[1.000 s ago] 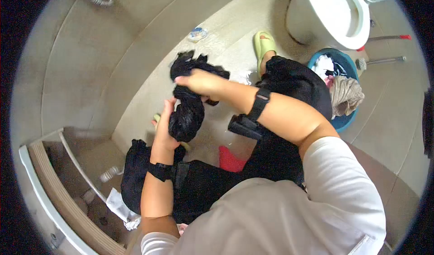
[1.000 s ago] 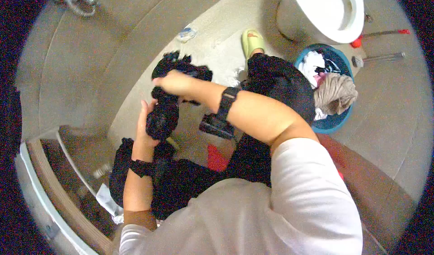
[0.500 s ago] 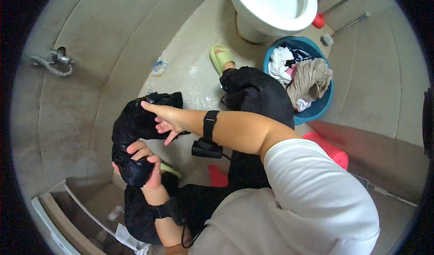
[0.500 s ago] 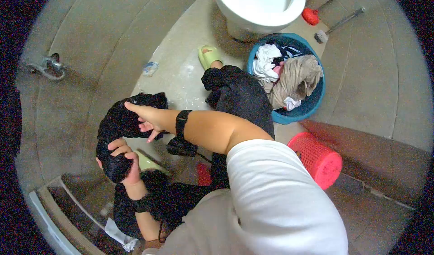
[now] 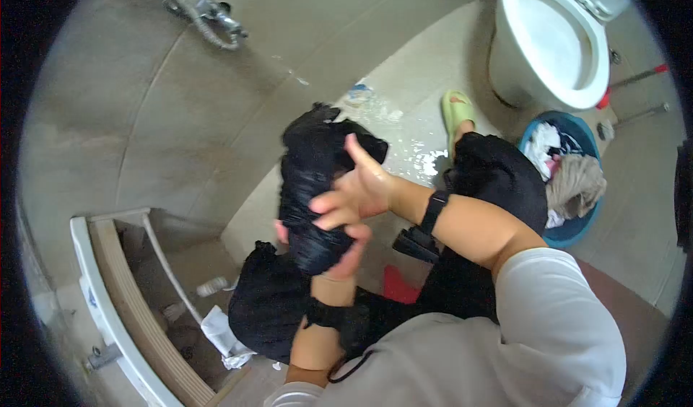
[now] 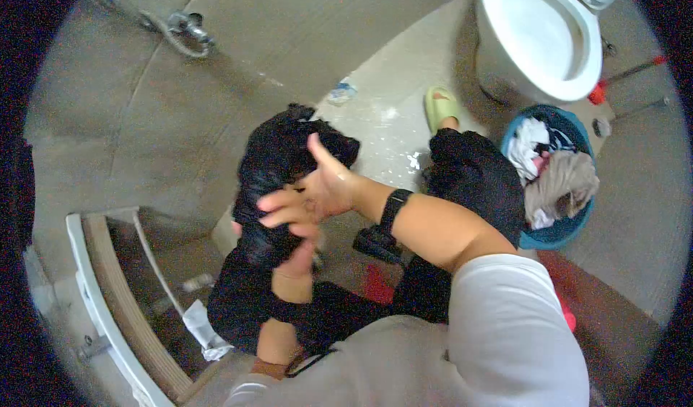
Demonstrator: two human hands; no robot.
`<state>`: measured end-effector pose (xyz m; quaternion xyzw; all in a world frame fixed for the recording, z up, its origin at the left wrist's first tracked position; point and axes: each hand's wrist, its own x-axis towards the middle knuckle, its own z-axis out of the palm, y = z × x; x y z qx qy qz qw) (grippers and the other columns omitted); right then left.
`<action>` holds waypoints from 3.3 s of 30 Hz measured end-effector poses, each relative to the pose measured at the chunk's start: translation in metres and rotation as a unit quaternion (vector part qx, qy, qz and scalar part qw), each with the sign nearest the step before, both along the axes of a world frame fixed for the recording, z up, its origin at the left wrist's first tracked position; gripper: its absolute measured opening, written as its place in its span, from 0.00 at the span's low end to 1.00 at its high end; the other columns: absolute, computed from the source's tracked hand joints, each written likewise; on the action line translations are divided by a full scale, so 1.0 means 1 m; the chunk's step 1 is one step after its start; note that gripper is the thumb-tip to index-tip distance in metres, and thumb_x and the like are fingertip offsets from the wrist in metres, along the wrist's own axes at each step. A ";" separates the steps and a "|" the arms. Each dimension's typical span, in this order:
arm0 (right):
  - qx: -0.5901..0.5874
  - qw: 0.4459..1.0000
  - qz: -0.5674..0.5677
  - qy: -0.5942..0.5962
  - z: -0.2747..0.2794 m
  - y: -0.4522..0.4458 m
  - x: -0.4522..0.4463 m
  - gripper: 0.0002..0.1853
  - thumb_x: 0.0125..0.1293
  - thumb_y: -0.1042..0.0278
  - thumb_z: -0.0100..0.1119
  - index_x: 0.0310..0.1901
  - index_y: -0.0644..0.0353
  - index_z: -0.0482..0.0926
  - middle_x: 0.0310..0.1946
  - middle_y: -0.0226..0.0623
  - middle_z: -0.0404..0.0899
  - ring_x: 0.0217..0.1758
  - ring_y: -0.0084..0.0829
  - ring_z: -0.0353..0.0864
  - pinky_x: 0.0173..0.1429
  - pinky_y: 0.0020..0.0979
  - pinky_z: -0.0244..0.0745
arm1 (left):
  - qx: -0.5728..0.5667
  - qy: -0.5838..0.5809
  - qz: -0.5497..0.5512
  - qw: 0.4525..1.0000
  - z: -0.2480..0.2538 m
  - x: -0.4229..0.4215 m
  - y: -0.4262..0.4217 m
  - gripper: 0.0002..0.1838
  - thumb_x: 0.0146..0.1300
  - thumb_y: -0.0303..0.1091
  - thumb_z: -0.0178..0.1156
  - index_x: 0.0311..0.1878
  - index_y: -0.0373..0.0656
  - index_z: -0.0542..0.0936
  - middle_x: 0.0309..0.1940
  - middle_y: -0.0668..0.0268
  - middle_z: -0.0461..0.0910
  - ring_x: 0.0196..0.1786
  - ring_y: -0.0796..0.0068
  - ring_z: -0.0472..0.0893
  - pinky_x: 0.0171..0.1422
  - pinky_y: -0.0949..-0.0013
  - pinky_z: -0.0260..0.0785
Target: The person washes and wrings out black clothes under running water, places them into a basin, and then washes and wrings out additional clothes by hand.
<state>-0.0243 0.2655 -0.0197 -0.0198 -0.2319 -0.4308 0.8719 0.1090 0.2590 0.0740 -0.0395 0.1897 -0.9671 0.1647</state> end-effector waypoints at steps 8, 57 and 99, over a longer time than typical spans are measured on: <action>0.305 0.903 -0.263 0.148 0.032 -0.032 -0.011 0.24 0.62 0.47 0.54 0.50 0.59 0.76 0.48 0.42 0.78 0.51 0.41 0.76 0.61 0.45 0.66 | -0.046 -0.069 -0.051 0.995 -0.025 0.042 0.005 0.35 0.52 0.48 0.62 0.60 0.43 0.63 0.41 0.69 0.70 0.39 0.77 0.74 0.54 0.54 0.64; 0.281 0.927 -0.162 0.190 -0.006 0.003 -0.013 0.52 0.52 0.18 0.33 0.68 0.55 0.57 0.69 0.46 0.54 0.71 0.56 0.50 0.68 0.65 0.40 | -0.040 0.067 0.023 0.997 -0.010 0.004 -0.016 0.43 0.61 0.58 0.51 0.73 0.51 0.45 0.26 0.77 0.71 0.28 0.84 0.70 0.40 0.74 0.60; -0.028 0.281 -0.270 0.920 0.045 -0.018 -0.073 0.66 0.41 0.32 0.68 0.69 0.71 0.41 0.67 0.66 0.45 0.74 0.49 0.43 0.74 0.36 0.42 | -0.419 -0.497 -0.175 0.740 -0.095 0.011 -0.060 0.26 0.67 0.47 0.48 0.59 0.36 0.70 0.54 0.57 0.74 0.54 0.64 0.76 0.59 0.62 0.69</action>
